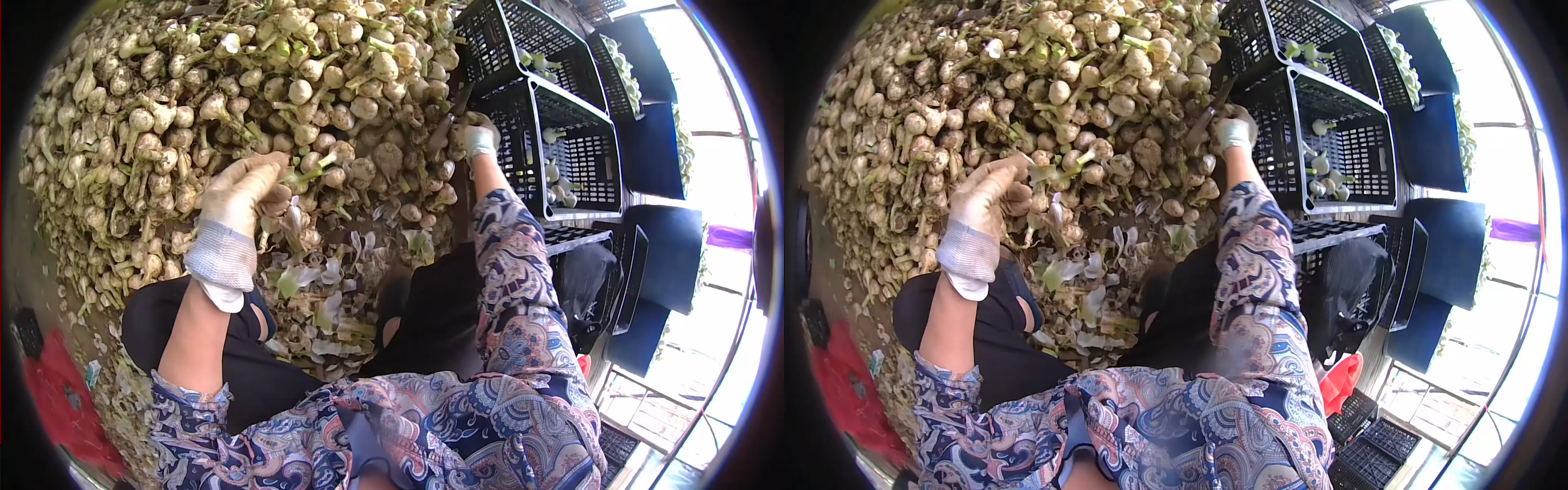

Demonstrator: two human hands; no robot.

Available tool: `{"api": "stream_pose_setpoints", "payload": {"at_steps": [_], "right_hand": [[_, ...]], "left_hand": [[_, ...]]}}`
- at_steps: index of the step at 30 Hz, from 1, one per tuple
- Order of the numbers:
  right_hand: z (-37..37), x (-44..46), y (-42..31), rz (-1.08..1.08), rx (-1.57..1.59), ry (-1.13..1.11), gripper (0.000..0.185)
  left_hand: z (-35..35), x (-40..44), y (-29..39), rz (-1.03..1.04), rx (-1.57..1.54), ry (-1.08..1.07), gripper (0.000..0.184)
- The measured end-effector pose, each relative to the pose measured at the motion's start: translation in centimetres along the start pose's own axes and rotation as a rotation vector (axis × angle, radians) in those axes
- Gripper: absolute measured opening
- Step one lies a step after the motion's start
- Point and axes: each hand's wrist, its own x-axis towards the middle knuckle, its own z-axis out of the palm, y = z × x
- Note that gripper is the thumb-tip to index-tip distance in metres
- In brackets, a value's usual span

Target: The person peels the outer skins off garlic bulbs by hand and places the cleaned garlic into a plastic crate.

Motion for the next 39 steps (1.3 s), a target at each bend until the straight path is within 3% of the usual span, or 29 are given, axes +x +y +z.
{"api": "stream_pose_setpoints", "payload": {"at_steps": [1,3,4,5,7,8,10,12,13,16,17,19,22,24,27,31,34,36,37,39], "right_hand": [[-3.8,-2.2,-4.1,0.045,-0.235,0.022,0.023],[-5.1,-1.1,-3.2,0.059,-0.286,0.139,0.025],[-5.8,-1.1,-3.6,-0.114,-0.088,0.090,0.024],[-6.2,-1.2,-4.1,-0.108,0.320,-0.036,0.020],[-11.8,-7.6,-12.6,0.115,0.725,-0.394,0.021],[-13.0,-10.3,-14.6,0.045,0.956,-0.582,0.024],[-14.1,-15.0,-17.6,-0.067,0.919,-0.686,0.029],[-13.8,-18.6,-19.0,-0.182,0.857,-0.808,0.032],[-13.1,-20.1,-19.3,-0.068,1.106,-0.889,0.033],[-11.6,-21.9,-19.7,0.030,1.390,-0.848,0.031],[-11.8,-22.4,-19.6,0.091,1.327,-0.834,0.033],[-10.8,-22.9,-19.6,0.116,1.384,-0.906,0.030],[-11.7,-23.1,-20.3,0.079,1.120,-0.878,0.025],[-10.4,-24.1,-20.6,0.132,1.240,-0.822,0.026],[-10.9,-24.4,-21.6,0.124,1.345,-0.797,0.016],[-9.8,-24.2,-20.9,0.023,1.355,-0.712,0.017],[-9.7,-23.9,-20.0,-0.105,1.236,-0.667,0.021],[-10.6,-23.8,-20.1,-0.055,1.157,-0.722,0.035],[-11.1,-23.8,-20.2,-0.056,1.158,-0.723,0.035],[-11.6,-23.9,-20.4,-0.148,1.139,-0.696,0.032]], "left_hand": [[0.4,-0.2,0.0,-0.010,0.020,0.001,0.024],[1.0,-0.8,0.4,-0.112,0.055,-0.010,0.023],[1.1,-0.6,0.2,-0.150,0.048,-0.033,0.023],[1.1,0.1,-0.5,-0.127,0.066,-0.110,0.026],[2.8,-0.4,0.0,-0.145,-0.044,-0.190,0.032],[3.5,-0.5,-0.2,-0.172,-0.140,-0.231,0.036],[3.6,0.2,-1.6,-0.281,-0.504,-0.498,0.044],[4.0,-0.2,-1.7,-0.222,-0.544,-0.623,0.049],[3.9,-0.4,-1.7,-0.168,-0.562,-0.639,0.049],[3.7,0.0,-2.6,-0.005,-0.490,-0.455,0.047],[3.9,-0.3,-2.6,0.104,-0.404,-0.320,0.051],[4.9,-1.3,-1.2,0.173,-0.022,-0.127,0.060],[4.9,-1.0,-2.9,0.424,0.103,-0.073,0.071],[5.0,-1.5,-2.8,0.579,0.277,-0.018,0.077],[5.1,-1.8,-2.2,0.410,0.123,-0.024,0.075],[5.1,-1.8,-2.3,0.534,0.186,-0.010,0.075],[4.9,-2.3,-1.7,0.364,0.065,-0.048,0.073],[4.2,-1.9,-2.1,0.393,-0.136,-0.211,0.064],[3.4,-1.1,-2.5,0.394,-0.135,-0.211,0.064],[2.2,0.1,-2.7,0.312,-0.426,-0.461,0.054]]}}
